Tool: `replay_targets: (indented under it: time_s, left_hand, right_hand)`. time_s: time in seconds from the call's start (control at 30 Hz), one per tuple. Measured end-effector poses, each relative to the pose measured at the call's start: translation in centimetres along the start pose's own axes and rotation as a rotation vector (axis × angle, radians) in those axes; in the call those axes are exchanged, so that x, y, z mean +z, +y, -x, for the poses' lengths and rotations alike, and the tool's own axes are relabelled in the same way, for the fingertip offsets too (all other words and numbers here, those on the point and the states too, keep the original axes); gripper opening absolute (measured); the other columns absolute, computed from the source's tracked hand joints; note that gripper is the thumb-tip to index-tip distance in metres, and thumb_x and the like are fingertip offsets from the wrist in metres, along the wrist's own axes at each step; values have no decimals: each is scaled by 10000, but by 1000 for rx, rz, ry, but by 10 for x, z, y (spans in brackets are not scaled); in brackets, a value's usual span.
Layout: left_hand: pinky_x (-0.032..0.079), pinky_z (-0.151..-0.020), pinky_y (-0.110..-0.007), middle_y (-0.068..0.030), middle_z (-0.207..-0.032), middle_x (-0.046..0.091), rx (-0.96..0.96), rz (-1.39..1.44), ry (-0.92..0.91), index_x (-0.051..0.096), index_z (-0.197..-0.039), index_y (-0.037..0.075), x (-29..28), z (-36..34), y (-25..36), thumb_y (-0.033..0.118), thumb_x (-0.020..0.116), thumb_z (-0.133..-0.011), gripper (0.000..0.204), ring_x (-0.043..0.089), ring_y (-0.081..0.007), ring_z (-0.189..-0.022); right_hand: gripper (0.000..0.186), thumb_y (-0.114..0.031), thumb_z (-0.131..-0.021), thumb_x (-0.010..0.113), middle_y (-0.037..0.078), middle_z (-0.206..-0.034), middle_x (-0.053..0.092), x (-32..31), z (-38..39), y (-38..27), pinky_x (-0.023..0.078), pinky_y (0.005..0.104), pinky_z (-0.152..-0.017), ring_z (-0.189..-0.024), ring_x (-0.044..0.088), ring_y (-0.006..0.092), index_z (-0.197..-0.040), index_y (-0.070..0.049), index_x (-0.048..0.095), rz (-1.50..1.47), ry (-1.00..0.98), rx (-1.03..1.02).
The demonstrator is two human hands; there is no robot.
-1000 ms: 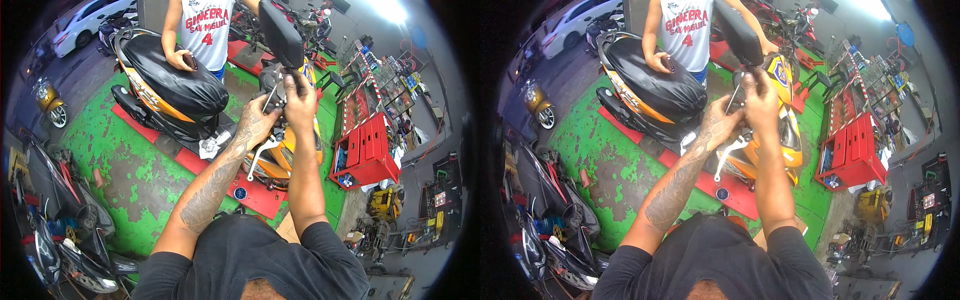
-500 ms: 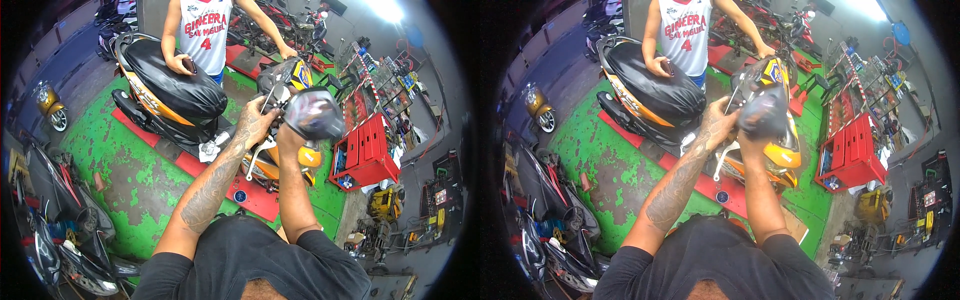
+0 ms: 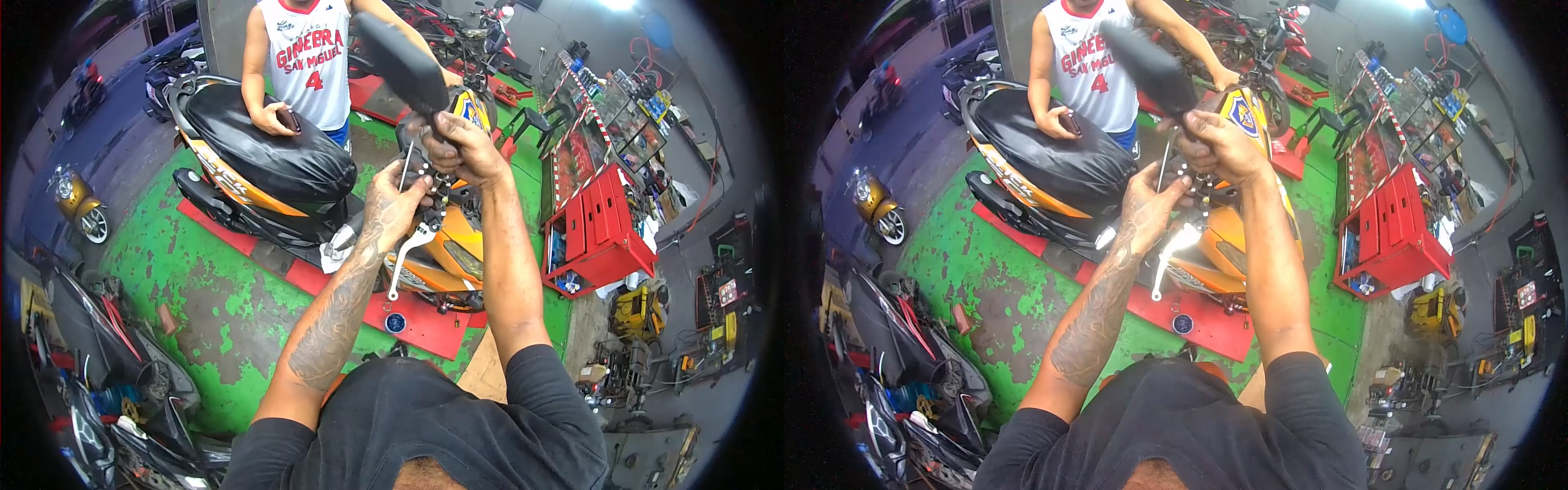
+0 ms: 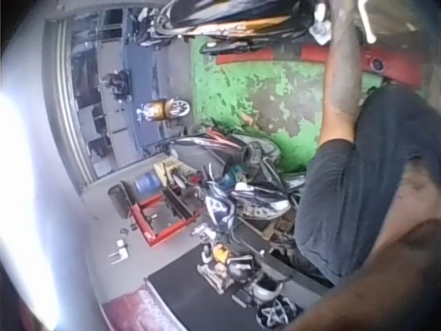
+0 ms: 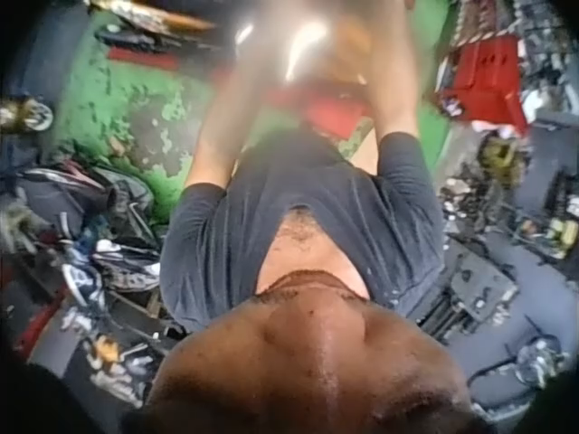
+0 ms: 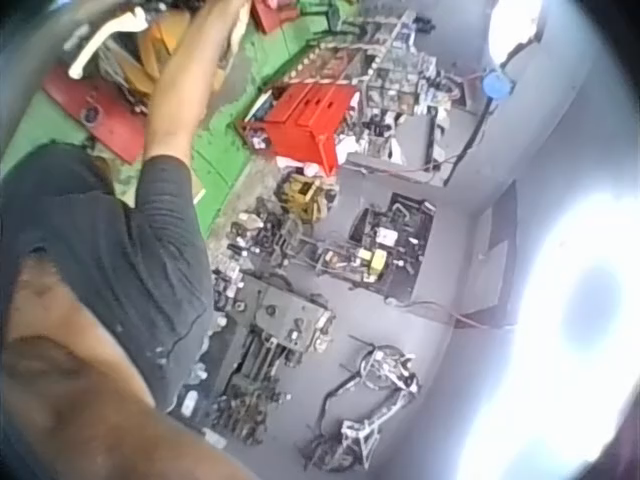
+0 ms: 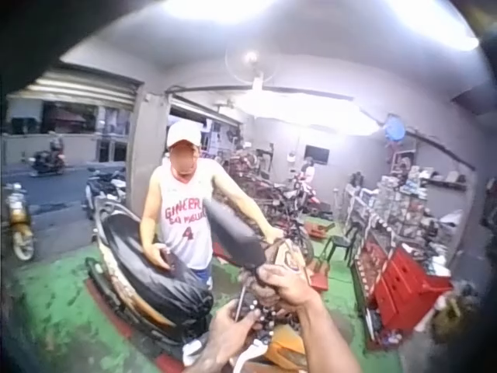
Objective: Disassembling and adjusting motorcycle body panels and handlebar components using manual tools.
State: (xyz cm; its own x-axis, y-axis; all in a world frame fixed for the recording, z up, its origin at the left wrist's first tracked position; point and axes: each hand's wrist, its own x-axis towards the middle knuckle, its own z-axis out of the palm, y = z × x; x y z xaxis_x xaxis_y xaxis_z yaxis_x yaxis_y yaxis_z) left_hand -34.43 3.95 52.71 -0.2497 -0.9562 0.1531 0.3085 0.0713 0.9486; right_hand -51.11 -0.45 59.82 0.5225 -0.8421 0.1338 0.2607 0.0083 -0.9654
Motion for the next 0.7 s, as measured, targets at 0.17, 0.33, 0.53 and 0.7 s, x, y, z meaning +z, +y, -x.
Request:
replay_targets:
  time_s: [0.17, 0.33, 0.53, 0.7]
  left_hand:
    - [566, -624, -245, -87, -893, 702, 5, -10, -14, 625, -1125, -24, -5, -5, -4, 51, 654, -919, 221, 681, -119, -720]
    - [550, -650, -285, -65, -886, 707, 277, -169, 14, 652, -1093, -18, -7, -9, -6, 45, 678, -892, 212, 682, -135, -765]
    - [561, -649, -272, -60, -861, 698, -2, -8, -30, 632, -1042, -25, -6, -6, 0, 38, 662, -908, 151, 677, -114, -751]
    - [560, -635, -257, -65, -846, 697, 82, 107, -55, 619, -1051, -32, -3, -7, -8, 49, 664, -916, 164, 679, -111, -718]
  right_hand:
    - [277, -221, -880, 748, -11, -767, 532, 20, 9, -31, 412, 266, -639, -715, 504, 102, -985, 7, 632, 672, -213, 44]
    - [323, -142, -769, 791, 92, -923, 591, 88, 36, 11, 463, 358, -813, -888, 573, 224, -1017, -7, 634, 1229, 503, -480]
    - [361, -184, -939, 683, 76, -1081, 656, 89, 37, 56, 543, 257, -686, -897, 658, 130, -1210, 19, 558, 782, 923, -588]
    - [229, -208, -1030, 555, 155, -1086, 640, 76, 28, 65, 518, 340, -891, -1115, 641, 266, -1114, 4, 542, 271, 861, -698]
